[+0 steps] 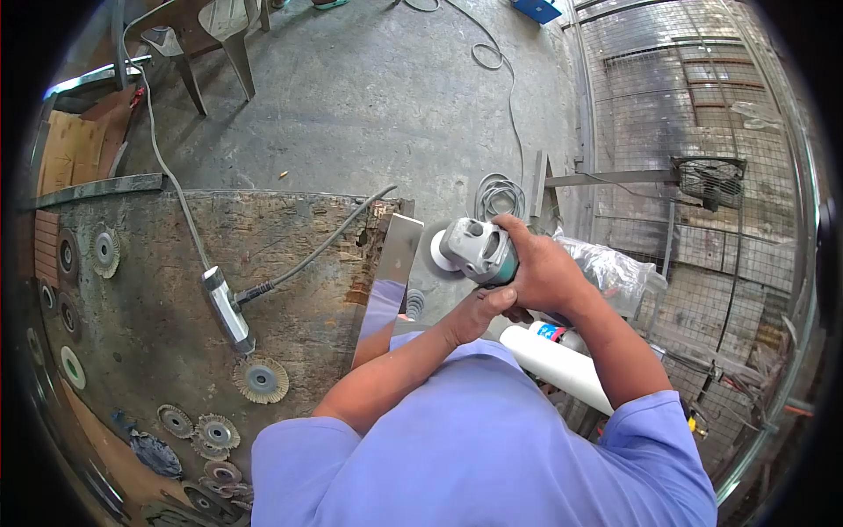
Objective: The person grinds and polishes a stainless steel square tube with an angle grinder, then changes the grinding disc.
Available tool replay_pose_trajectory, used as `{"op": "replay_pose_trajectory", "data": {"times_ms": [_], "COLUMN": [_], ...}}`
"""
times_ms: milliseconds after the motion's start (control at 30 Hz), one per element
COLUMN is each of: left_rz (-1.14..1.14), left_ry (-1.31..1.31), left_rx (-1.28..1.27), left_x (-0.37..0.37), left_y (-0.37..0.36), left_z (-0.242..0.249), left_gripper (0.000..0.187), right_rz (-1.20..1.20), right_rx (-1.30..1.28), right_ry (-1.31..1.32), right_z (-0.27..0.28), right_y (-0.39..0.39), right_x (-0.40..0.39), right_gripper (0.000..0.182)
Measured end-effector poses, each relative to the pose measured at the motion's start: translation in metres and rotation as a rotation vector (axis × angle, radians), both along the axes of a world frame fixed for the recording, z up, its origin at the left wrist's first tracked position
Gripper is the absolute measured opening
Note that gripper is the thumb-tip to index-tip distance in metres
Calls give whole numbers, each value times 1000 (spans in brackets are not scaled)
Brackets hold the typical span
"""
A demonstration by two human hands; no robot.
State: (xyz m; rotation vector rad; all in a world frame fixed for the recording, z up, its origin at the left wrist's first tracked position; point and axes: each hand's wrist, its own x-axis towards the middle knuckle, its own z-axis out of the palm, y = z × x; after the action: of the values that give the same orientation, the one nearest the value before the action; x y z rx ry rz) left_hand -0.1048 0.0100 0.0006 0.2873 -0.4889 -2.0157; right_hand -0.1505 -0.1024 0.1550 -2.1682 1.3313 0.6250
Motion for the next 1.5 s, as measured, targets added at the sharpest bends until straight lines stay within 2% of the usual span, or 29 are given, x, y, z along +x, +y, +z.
{"op": "replay_pose_trajectory", "data": {"times_ms": [67,167,233,267,333,533,700,733,833,867,967,1000,1067,1167,1267,1367,1467,1500], "left_rz": [73,153,206,241,289,139,-60,-95,-269,-217,-1,-11,389,594,326,326,309,354], "left_ry": [2,103,155,184,192,209,140,115,-276,-430,-910,-961,-1321,-2191,-2302,-2250,-2164,-2258], "left_rx": [21,79,85,92,81,-17,57,70,-103,-111,-200,-11,66,9,153,157,294,207], "left_x": [3,10,17,21,31,20,11,6,8,11,27,39,53,73,76,82,75,73], "left_y": [-5,-10,-10,-9,-12,-8,-5,-5,-9,-4,15,27,57,81,89,84,82,86], "left_z": [-3,-1,-4,-1,3,0,5,0,-16,-10,30,52,56,55,20,14,38,34], "left_gripper": [77,78,82,83,90,94,97,98,89,71,54,43,48,59,68,67,66,68], "right_rz": [17,42,71,154,170,85,-88,-157,-330,-380,-532,-585,-705,-871,-955,-968,-986,-965], "right_rx": [-7,-21,-34,-64,-21,38,-28,-23,-20,-38,-62,-55,-36,-14,-7,-8,-4,-9], "right_ry": [-22,12,41,55,120,211,133,45,-180,-230,-362,-438,-579,-760,-901,-917,-970,-958], "right_z": [-2,-1,1,6,14,23,-1,-5,-10,-10,-27,-35,-46,-61,-71,-75,-72,-71], "right_y": [-3,-10,-12,-11,-12,-6,2,3,12,16,29,34,42,61,75,83,87,87], "right_x": [7,26,41,51,71,61,12,-2,-46,-59,-111,-131,-166,-203,-229,-243,-248,-249], "right_gripper": [93,94,94,81,80,82,92,94,98,99,101,100,97,93,91,91,93,93]}}
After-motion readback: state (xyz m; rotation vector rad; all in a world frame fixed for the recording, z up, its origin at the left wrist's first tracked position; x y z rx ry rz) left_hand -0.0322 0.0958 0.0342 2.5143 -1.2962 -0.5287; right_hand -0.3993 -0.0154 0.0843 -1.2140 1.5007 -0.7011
